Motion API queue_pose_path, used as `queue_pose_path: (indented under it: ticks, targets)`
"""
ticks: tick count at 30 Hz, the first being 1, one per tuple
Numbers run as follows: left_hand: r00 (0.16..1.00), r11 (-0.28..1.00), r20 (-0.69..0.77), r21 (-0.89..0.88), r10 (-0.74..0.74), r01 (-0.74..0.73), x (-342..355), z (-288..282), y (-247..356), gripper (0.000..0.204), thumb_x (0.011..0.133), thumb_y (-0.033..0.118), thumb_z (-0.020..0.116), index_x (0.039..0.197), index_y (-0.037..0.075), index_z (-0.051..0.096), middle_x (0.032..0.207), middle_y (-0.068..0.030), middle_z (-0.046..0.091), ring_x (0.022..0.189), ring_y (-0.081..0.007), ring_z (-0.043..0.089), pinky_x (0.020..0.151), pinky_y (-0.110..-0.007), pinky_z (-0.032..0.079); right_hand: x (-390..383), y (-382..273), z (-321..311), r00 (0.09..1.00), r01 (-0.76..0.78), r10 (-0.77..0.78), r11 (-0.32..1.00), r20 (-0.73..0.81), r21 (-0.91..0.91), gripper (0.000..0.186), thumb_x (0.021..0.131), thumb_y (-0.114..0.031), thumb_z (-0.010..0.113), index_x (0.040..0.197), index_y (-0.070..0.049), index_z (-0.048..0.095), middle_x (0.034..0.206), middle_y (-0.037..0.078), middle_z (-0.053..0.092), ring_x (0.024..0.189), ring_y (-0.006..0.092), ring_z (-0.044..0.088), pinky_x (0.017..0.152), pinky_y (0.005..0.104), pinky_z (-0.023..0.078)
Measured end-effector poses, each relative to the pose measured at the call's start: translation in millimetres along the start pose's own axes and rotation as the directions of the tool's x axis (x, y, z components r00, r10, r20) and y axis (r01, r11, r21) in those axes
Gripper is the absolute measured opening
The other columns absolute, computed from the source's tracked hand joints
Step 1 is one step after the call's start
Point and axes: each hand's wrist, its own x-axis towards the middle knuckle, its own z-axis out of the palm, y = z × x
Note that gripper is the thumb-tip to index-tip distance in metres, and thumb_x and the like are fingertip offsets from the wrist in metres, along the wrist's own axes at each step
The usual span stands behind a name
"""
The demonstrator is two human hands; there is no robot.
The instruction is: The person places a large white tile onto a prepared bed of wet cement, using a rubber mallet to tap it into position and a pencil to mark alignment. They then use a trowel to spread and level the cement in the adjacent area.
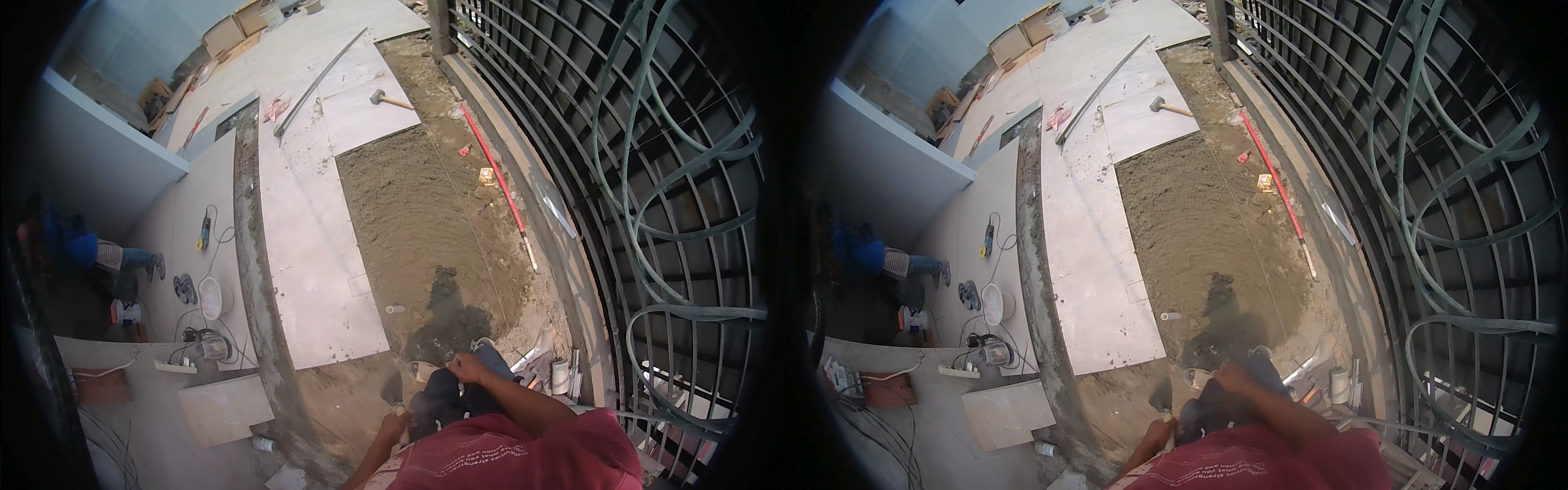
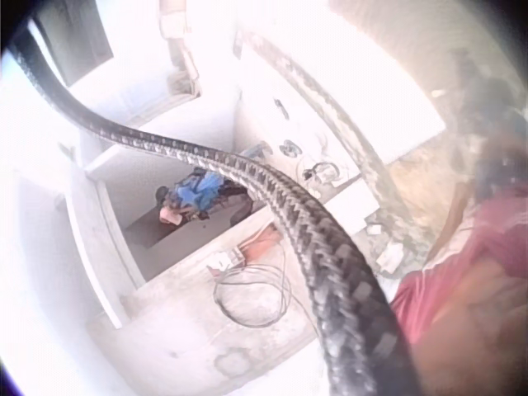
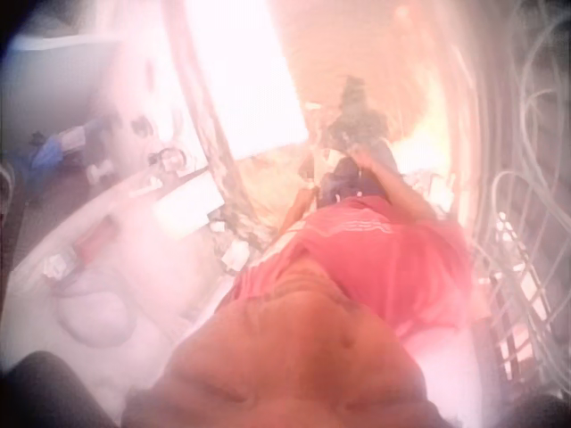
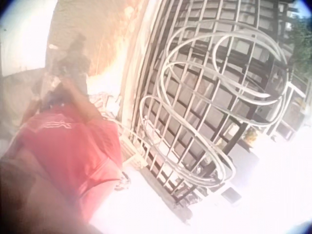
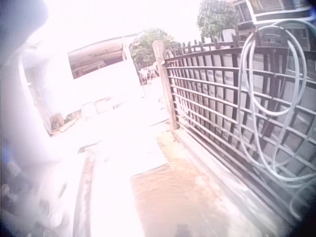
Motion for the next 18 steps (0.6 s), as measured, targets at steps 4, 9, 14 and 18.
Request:
queue_pose_path:
  ticks: [4,9,14,18]
  targets:
    - [0.993,0.708,0.061,0.705,-0.105,0.032,-17.0,2.7,26.0,0.057,0.08,0.04,0.072,0.107,-0.009,0.064,0.096,-0.0224,0.07,0.081,-0.0309,0.07,0.074,-0.041,0.053,-50.4,110.9,-20.7,0.862,-0.267,0.243,0.964,-0.445,0.008,0.036,0.085,-0.036,0.063,0.084,0.001,0.063,0.083,0.022,0.067,0.084,0.0404,0.065,0.077,0.0464,0.051]
    - [0.999,0.508,-0.035,0.861,0.033,0.014,9.6,23.3,26.3,0.061,0.077,0.042,0.073,0.109,-0.008,0.063,0.101,-0.0254,0.069,0.093,-0.0342,0.069,0.082,-0.043,0.052,-96.0,262.1,-6.5,0.946,-0.307,0.176,0.753,-0.273,-0.582,0.025,0.087,-0.023,0.053,0.086,-0.006,0.072,0.098,0.02,0.067,0.093,0.0307,0.066,0.077,0.0434,0.055]
    - [0.993,0.597,0.041,0.796,0.109,-0.099,38.7,24.7,-10.5,0.052,0.077,0.036,0.075,0.102,-0.008,0.062,0.089,-0.0204,0.069,0.078,-0.0312,0.068,0.071,-0.041,0.052,-99.4,261.6,-42.1,0.623,-0.681,0.727,0.685,-0.287,0.259,0.038,0.087,-0.027,0.05,0.107,0.003,0.063,0.112,0.03,0.063,0.105,0.042,0.063,0.09,0.0475,0.051]
    - [0.997,0.269,0.06,0.96,0.049,-0.071,60.3,51.6,-14.9,0.054,0.077,0.037,0.073,0.106,-0.007,0.061,0.096,-0.0269,0.068,0.091,-0.0414,0.066,0.079,-0.047,0.052,-71.3,330.5,-14.9,0.625,-0.64,0.687,0.723,-0.371,0.261,0.039,0.09,-0.03,0.05,0.108,0.004,0.056,0.107,0.033,0.063,0.105,0.046,0.061,0.095,0.0501,0.047]
